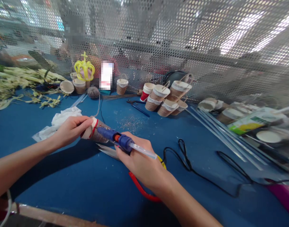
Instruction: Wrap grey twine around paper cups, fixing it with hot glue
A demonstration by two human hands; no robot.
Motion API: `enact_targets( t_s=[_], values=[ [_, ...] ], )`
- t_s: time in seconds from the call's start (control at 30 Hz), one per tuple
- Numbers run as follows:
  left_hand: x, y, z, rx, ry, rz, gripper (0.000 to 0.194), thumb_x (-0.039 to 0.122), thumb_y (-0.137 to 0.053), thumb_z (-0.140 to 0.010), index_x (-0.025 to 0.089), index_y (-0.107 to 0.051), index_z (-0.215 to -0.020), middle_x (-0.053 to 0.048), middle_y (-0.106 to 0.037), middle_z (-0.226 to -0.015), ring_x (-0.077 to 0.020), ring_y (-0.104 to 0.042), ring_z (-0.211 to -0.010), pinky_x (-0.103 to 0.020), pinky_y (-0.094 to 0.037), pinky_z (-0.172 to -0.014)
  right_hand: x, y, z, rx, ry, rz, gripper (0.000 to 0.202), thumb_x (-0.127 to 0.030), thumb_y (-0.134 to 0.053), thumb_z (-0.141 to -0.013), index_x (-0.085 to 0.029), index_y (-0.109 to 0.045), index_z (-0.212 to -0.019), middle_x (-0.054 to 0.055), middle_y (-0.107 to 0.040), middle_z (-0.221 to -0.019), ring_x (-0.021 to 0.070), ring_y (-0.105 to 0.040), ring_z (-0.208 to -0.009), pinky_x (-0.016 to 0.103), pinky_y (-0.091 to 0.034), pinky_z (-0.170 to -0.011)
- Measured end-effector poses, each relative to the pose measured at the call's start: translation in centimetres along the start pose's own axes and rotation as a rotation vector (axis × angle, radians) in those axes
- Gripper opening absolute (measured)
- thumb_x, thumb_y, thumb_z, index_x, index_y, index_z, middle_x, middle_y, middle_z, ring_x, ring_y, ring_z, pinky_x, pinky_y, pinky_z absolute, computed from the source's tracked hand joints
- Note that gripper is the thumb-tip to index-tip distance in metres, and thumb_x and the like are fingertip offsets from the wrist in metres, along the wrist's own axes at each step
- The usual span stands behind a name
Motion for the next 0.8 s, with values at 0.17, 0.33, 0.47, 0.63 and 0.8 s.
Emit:
enact_targets(
  t_s=[0.17, 0.33, 0.47, 0.63, 0.8],
  values=[
    [-0.1, 0.0, 0.05, 0.001, -0.031, -0.044, 0.036, 0.035, -0.038, -0.084, 0.012, -0.063, -0.071, -0.001, -0.058, -0.064, -0.0111, -0.046, -0.06, -0.019, -0.038, -0.053, -0.12, 0.17, 0.04, 0.016, -0.014, -0.013, 0.009, -0.026, -0.054, -0.077, -0.022, -0.052, -0.07, -0.003, -0.057, -0.059, 0.0121, -0.047, -0.05, 0.023, -0.041, -0.051],
    [-0.1, 0.04, 0.08, -0.007, -0.077, -0.073, 0.035, 0.032, -0.038, -0.084, 0.012, -0.062, -0.069, 0.0, -0.057, -0.062, -0.0098, -0.045, -0.057, -0.018, -0.037, -0.051, -0.18, 0.31, 0.16, -0.046, -0.034, -0.038, 0.01, -0.026, -0.053, -0.076, -0.022, -0.05, -0.067, -0.004, -0.054, -0.055, 0.0123, -0.046, -0.049, 0.023, -0.041, -0.048],
    [0.19, 0.03, 0.11, -0.03, -0.116, -0.053, 0.031, 0.028, -0.039, -0.085, 0.012, -0.062, -0.071, 0.002, -0.054, -0.06, -0.0078, -0.042, -0.053, -0.017, -0.036, -0.049, -0.14, 0.57, -0.12, -0.049, -0.048, -0.025, 0.011, -0.027, -0.05, -0.077, -0.022, -0.05, -0.067, -0.002, -0.055, -0.055, 0.0123, -0.046, -0.045, 0.024, -0.04, -0.044],
    [0.14, 0.09, 0.1, -0.027, -0.133, -0.081, 0.032, 0.029, -0.038, -0.085, 0.012, -0.061, -0.07, 0.001, -0.054, -0.059, -0.0081, -0.042, -0.053, -0.017, -0.035, -0.049, -0.42, 0.6, 0.04, -0.04, -0.047, -0.025, 0.011, -0.026, -0.051, -0.076, -0.021, -0.049, -0.066, -0.003, -0.054, -0.054, 0.0113, -0.044, -0.045, 0.023, -0.039, -0.044],
    [-0.01, 0.13, 0.06, -0.036, -0.135, -0.131, 0.035, 0.03, -0.036, -0.085, 0.012, -0.06, -0.068, 0.001, -0.054, -0.059, -0.0089, -0.042, -0.054, -0.018, -0.035, -0.049, -0.49, 0.39, 0.36, -0.041, -0.02, -0.022, 0.01, -0.025, -0.054, -0.076, -0.022, -0.05, -0.067, -0.005, -0.053, -0.056, 0.011, -0.043, -0.049, 0.022, -0.04, -0.049]
  ],
)
Point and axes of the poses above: each hand's wrist, its own z-axis away from the middle knuckle, its own y-axis out of the back of the hand, x = y × z, the point moved 2 cm from there along -z, towards the middle knuckle
